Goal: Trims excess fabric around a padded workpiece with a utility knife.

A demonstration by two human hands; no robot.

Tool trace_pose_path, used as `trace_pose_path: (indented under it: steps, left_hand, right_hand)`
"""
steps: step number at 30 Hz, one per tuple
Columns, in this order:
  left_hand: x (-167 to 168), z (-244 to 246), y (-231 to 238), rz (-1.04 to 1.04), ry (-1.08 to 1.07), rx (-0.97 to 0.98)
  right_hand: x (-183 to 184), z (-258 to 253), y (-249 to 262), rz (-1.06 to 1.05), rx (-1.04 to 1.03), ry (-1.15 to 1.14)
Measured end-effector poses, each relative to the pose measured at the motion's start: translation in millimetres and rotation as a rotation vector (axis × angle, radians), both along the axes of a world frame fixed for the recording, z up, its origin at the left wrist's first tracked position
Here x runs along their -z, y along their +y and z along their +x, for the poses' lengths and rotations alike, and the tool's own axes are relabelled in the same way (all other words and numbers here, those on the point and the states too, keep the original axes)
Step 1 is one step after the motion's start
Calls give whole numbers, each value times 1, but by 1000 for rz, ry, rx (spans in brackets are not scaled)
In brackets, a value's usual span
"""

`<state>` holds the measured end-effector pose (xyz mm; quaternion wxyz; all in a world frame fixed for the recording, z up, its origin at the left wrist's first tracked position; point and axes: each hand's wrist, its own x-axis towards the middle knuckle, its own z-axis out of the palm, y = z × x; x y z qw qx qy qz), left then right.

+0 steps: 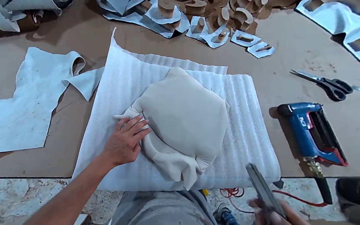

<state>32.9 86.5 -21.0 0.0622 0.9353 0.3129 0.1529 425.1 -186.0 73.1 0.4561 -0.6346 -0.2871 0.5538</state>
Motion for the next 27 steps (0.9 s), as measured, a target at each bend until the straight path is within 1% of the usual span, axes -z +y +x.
trace_pose_path:
  steps: [1,3,5,7,10,13,15,17,18,20,22,24,27]
  left_hand:
    - [5,-1,2,0,-18,-5]
    - [11,-3,-1,-18,-82,-33]
    - [15,-1,-6,-53,-184,-83]
    - [18,2,-8,-82,-309,-170]
    - [20,15,-5,-28,-428,-354]
    - [25,21,-3,-68,-478,-460]
    - [29,20,-3,-88,-521,-470]
    - [33,20,-3,-69,-551,-452]
    - [34,20,-3,-54,-542,-434]
    - [34,19,-5,-30,-498,-408]
    - [34,19,-4,-25,-490,-403]
    - [34,20,-4,-39,-489,-427]
    - [35,20,-6,-43,-498,-474]
  right_hand:
    - [-2,-13,33,44,-32,43]
    - [7,-40,85,116,-60,172]
    - [23,-59,124,181,-149,288]
    - [32,-74,153,239,-264,314]
    - [34,-98,178,312,-342,91]
    - [35,-124,187,343,-267,-156]
    - [39,-142,187,308,-184,-281]
    - [43,-153,184,261,-123,-305]
    - [43,-157,183,238,-117,-299]
    - [43,-162,180,217,-185,-350]
    - [46,-168,183,250,-291,-558]
    - [54,-176,186,321,-356,-807]
    - [69,-186,193,455,-349,-1106]
